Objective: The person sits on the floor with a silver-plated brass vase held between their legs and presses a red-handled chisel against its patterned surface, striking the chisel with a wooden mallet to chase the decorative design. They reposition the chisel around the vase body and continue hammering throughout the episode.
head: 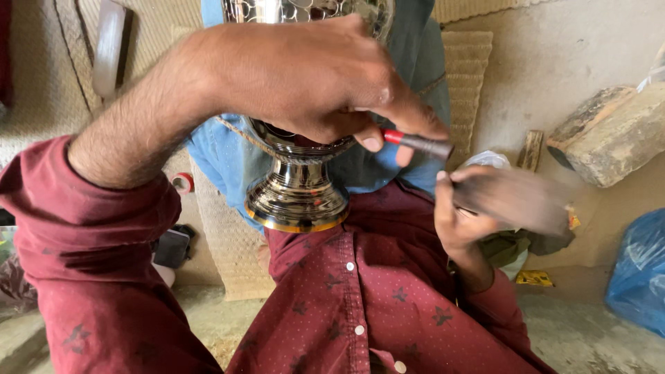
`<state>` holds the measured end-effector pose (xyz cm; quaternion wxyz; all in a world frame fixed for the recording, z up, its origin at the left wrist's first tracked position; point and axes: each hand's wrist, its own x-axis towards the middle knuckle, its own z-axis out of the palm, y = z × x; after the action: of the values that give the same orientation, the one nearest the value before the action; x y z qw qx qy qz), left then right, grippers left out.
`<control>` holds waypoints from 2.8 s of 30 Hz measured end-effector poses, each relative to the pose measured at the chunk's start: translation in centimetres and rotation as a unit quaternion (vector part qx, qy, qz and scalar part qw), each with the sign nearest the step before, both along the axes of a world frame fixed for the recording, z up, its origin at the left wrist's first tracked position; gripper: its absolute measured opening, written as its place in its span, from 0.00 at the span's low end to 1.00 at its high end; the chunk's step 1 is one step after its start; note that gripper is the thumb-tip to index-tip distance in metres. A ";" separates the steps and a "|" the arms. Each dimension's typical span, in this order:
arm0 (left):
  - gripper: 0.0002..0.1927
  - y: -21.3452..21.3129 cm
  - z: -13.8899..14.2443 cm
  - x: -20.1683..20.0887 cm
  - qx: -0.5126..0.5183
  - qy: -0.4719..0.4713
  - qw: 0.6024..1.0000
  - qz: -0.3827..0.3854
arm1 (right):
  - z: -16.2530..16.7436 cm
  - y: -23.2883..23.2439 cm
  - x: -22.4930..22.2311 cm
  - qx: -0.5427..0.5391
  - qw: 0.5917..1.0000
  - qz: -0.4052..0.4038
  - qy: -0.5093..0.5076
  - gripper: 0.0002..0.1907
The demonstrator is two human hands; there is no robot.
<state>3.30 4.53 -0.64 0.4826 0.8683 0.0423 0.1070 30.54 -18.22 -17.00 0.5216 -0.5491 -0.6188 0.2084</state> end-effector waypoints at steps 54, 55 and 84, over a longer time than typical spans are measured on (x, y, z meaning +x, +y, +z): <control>0.25 -12.2 -3.9 -0.8 0.000 -0.179 0.775 0.606 | 12.7 14.6 11.6 -0.335 0.811 0.233 -0.418 0.09; 0.24 -12.3 -4.0 -0.7 -0.016 -0.193 0.772 0.606 | 12.7 14.7 11.9 -0.327 0.810 0.238 -0.424 0.09; 0.27 -8.9 -1.3 -2.5 0.124 -0.071 0.887 0.438 | 14.2 11.4 9.3 -0.330 0.903 0.139 -0.236 0.09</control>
<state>0.76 -4.33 -1.92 0.2765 0.8042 0.3709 0.3731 39.82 -6.80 -2.83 0.1149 -0.6315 -0.6895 0.3355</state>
